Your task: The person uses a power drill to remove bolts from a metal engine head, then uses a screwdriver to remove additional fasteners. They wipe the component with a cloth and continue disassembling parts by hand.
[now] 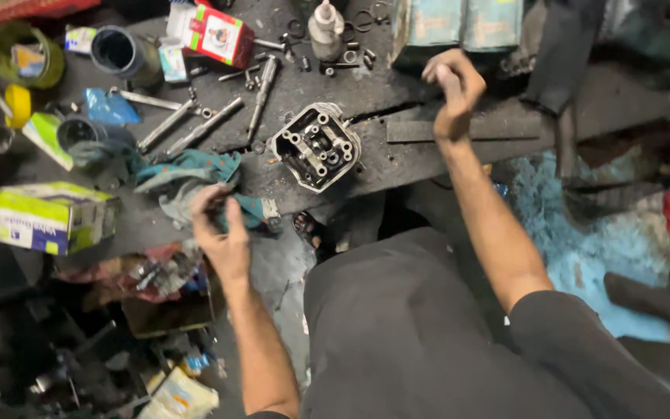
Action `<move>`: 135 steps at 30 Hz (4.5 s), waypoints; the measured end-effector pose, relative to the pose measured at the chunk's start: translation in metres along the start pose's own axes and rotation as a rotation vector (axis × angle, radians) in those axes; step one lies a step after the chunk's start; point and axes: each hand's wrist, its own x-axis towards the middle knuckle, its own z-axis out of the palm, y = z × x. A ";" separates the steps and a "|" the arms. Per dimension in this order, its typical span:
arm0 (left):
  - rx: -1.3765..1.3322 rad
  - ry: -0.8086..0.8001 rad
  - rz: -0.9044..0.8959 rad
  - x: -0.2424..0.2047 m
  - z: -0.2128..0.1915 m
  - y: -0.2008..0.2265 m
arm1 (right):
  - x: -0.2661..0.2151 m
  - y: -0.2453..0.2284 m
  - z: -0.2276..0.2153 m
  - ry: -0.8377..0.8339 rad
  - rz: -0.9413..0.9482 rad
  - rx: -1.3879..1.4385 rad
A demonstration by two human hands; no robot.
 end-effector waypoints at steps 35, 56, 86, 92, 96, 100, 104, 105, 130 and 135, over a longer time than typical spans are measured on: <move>0.121 -0.137 0.695 0.036 0.066 0.162 | 0.029 -0.177 -0.005 -0.658 0.159 0.583; 0.210 -0.547 0.193 -0.012 0.067 -0.025 | -0.162 -0.010 0.044 -0.386 0.544 0.034; 0.783 -0.148 0.009 0.084 -0.014 -0.097 | -0.127 -0.037 0.060 -0.124 0.670 0.122; 0.872 0.109 0.066 0.071 0.000 -0.113 | -0.086 0.003 0.049 -0.432 0.731 0.085; 0.903 0.175 0.054 0.069 0.008 -0.116 | -0.082 -0.011 0.042 -0.626 0.644 0.074; 0.860 0.229 0.090 0.069 0.011 -0.112 | -0.073 -0.033 0.038 -0.696 0.276 -0.316; 0.826 0.261 0.133 0.063 0.014 -0.108 | -0.045 -0.031 0.038 -0.620 0.307 -0.283; 0.835 0.256 0.122 0.064 0.013 -0.106 | -0.034 -0.027 0.042 -0.608 0.314 -0.265; 0.783 -0.474 -0.257 0.117 -0.029 -0.080 | 0.024 0.053 0.100 -0.695 0.172 -0.868; 0.619 -0.661 -0.164 0.130 -0.029 -0.042 | 0.017 0.044 0.108 -0.657 0.168 -0.833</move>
